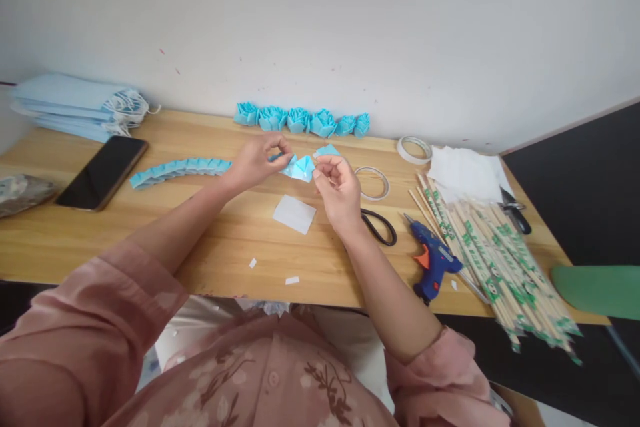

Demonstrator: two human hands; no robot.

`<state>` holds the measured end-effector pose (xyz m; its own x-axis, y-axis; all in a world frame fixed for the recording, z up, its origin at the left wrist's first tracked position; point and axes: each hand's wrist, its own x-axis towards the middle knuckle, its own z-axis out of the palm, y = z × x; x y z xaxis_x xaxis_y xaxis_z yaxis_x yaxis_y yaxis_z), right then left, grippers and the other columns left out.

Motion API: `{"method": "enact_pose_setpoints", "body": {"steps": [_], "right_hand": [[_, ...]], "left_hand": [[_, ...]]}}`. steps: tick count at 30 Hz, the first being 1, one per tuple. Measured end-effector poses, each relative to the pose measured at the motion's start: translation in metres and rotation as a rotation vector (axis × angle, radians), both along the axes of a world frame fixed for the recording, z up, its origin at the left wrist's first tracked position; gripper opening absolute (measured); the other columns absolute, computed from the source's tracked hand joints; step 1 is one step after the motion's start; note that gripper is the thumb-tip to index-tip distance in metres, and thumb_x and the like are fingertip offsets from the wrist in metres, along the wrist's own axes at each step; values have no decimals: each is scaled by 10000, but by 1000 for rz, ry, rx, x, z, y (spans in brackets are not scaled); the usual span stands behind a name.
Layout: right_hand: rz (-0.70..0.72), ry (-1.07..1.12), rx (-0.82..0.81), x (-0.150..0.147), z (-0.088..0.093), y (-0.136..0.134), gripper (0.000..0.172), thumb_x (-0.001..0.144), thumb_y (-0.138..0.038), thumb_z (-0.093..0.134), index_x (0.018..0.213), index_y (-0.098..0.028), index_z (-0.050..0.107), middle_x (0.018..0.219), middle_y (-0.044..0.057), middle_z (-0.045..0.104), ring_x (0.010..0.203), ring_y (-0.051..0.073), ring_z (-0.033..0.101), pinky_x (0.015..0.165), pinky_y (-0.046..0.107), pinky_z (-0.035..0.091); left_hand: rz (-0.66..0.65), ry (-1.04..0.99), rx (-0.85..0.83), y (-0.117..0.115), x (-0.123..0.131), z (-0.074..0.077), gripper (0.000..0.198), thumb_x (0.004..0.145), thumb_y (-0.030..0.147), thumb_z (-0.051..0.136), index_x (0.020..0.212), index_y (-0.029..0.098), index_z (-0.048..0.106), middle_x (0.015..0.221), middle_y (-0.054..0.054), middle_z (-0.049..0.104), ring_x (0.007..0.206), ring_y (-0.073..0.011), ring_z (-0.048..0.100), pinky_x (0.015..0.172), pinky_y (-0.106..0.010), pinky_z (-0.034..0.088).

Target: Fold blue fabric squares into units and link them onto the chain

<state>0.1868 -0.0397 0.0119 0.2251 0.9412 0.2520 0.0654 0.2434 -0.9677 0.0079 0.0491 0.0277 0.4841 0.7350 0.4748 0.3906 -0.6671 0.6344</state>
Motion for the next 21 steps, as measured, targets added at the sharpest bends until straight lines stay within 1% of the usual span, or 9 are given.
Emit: {"method": "enact_pose_setpoints", "body": {"steps": [5,8,11,13,15,16,18,19,21], "right_hand": [[-10,-51,-4,-1,-7,3,238,802,-360,682,1003,-258,604,812,-28,613,679,105,547,567,227,484],[-28,-61,-9,0,-7,4,243,799,-373,680,996,-255,602,819,-25,611,683,105,546,566,224,483],[-75,-42,-19,0,-4,4,254,775,-377,692,976,-254,596,832,-16,620,713,115,570,560,219,481],[-98,-34,-34,1,-1,3,264,759,-379,697,967,-255,592,837,-13,625,730,122,584,555,219,481],[-109,-23,-45,3,2,3,274,741,-376,704,959,-254,592,834,-16,628,730,125,587,551,219,481],[-116,-11,-44,4,2,3,278,731,-371,710,953,-252,593,828,-18,628,723,123,585,548,216,480],[-133,14,-37,8,4,3,280,722,-357,721,949,-247,599,825,-22,629,709,115,578,543,210,481],[-140,20,-36,9,6,3,278,722,-349,724,949,-246,602,824,-24,627,702,111,575,539,207,481],[-134,12,-50,13,9,2,274,726,-336,724,956,-247,604,812,-29,614,680,106,567,525,204,478]], "left_hand": [[6,36,-24,-5,2,2,90,838,184,556,762,166,601,834,-48,709,814,-170,627,798,-306,462],[4,40,-19,-4,2,0,96,841,188,555,766,166,610,838,-50,712,815,-171,628,803,-307,462],[36,77,-2,3,0,-7,107,848,192,552,787,159,633,861,-65,721,835,-181,636,826,-318,468],[84,128,10,10,-3,-14,145,875,220,540,822,159,662,896,-80,732,878,-204,647,857,-342,476],[103,182,25,18,-6,-19,202,912,259,519,890,162,695,965,-99,747,969,-238,659,918,-381,476],[116,186,59,21,-8,-20,229,924,253,500,950,159,707,1043,-114,748,1042,-252,654,966,-401,465],[157,186,121,24,-11,-16,296,937,210,452,1068,152,710,1177,-131,730,1144,-261,632,1038,-423,432],[186,193,140,24,-12,-12,327,928,174,429,1088,150,713,1191,-130,729,1147,-260,633,1041,-422,429],[220,245,143,19,-16,-4,374,896,118,399,1067,141,731,1115,-121,750,1068,-256,661,980,-402,453]]}}
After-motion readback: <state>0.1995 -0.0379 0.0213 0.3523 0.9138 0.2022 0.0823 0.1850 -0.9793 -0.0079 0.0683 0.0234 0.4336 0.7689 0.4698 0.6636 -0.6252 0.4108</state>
